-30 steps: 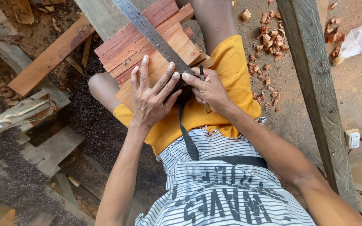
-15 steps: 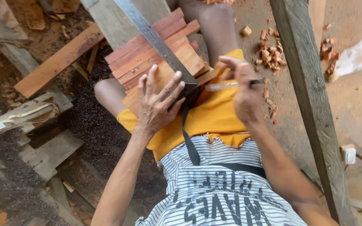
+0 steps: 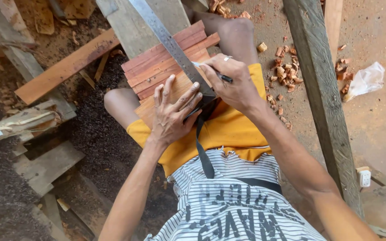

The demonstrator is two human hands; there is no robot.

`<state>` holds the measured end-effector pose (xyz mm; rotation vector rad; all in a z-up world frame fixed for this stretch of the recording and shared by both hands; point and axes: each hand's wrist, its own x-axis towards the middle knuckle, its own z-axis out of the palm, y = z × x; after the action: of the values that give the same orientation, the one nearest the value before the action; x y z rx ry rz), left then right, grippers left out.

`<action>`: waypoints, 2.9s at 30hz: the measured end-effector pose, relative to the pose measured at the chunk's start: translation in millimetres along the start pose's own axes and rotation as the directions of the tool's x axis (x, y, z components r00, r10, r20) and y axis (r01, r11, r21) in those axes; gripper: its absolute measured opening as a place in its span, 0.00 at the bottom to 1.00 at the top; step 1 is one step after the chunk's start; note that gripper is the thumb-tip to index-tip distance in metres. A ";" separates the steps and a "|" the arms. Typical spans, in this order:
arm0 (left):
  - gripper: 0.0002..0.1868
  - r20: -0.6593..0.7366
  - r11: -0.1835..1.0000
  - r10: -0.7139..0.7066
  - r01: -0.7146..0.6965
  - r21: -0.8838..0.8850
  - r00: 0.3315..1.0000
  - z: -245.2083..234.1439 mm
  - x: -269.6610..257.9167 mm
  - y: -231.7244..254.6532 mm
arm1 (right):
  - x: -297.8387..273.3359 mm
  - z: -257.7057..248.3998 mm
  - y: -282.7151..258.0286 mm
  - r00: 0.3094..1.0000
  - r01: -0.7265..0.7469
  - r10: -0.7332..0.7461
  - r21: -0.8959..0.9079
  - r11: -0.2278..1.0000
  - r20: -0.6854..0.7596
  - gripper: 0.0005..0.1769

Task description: The recorder is using a square ruler and a pen to mark lines on a stack of small wooden blocks for a woodworking project.

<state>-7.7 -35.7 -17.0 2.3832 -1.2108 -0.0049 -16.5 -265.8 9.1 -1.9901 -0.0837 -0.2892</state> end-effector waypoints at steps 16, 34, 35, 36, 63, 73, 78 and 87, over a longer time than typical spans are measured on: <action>0.25 0.019 1.000 0.005 -0.005 0.020 1.000 -0.7 1.4 -1.9 | -68.1 20.2 25.2 0.693 -0.715 0.674 0.132 0.686 0.256 0.14; 0.40 0.046 0.941 -0.243 0.224 0.254 0.969 -37.0 4.2 -5.0 | -93.3 -50.7 -3.5 0.753 -0.487 0.658 0.666 0.565 -0.008 0.08; 0.30 0.054 0.950 -0.248 0.232 0.210 0.967 -33.2 2.6 -7.4 | -91.5 -42.2 -3.6 0.747 -0.506 0.664 0.679 0.533 0.035 0.08; 0.30 0.059 0.949 -0.248 0.230 0.214 0.967 -39.5 7.0 -1.5 | -89.1 -31.7 -4.4 0.745 -0.505 0.666 0.683 0.528 0.037 0.08; 0.29 -0.038 0.986 -0.118 0.113 -0.121 0.992 -47.9 17.1 12.8 | -49.8 49.5 4.9 0.766 -0.588 0.564 0.689 0.423 0.307 0.09; 0.28 -0.033 0.990 -0.112 0.109 -0.090 0.993 -45.3 14.7 11.8 | -50.3 49.4 4.7 0.751 -0.590 0.559 0.736 0.330 0.351 0.08; 0.28 -0.032 0.990 -0.112 0.109 -0.088 0.993 -43.0 13.0 10.3 | -49.2 47.7 2.8 0.744 -0.605 0.567 0.717 0.347 0.354 0.09; 0.28 -0.039 0.991 -0.117 0.114 -0.077 0.992 -44.3 15.0 11.1 | -47.8 48.0 2.9 0.751 -0.596 0.560 0.725 0.346 0.350 0.09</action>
<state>2.1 -35.0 30.0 2.3726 -1.0337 -0.0339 -54.3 -220.3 -24.1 -0.9645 0.4204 0.2553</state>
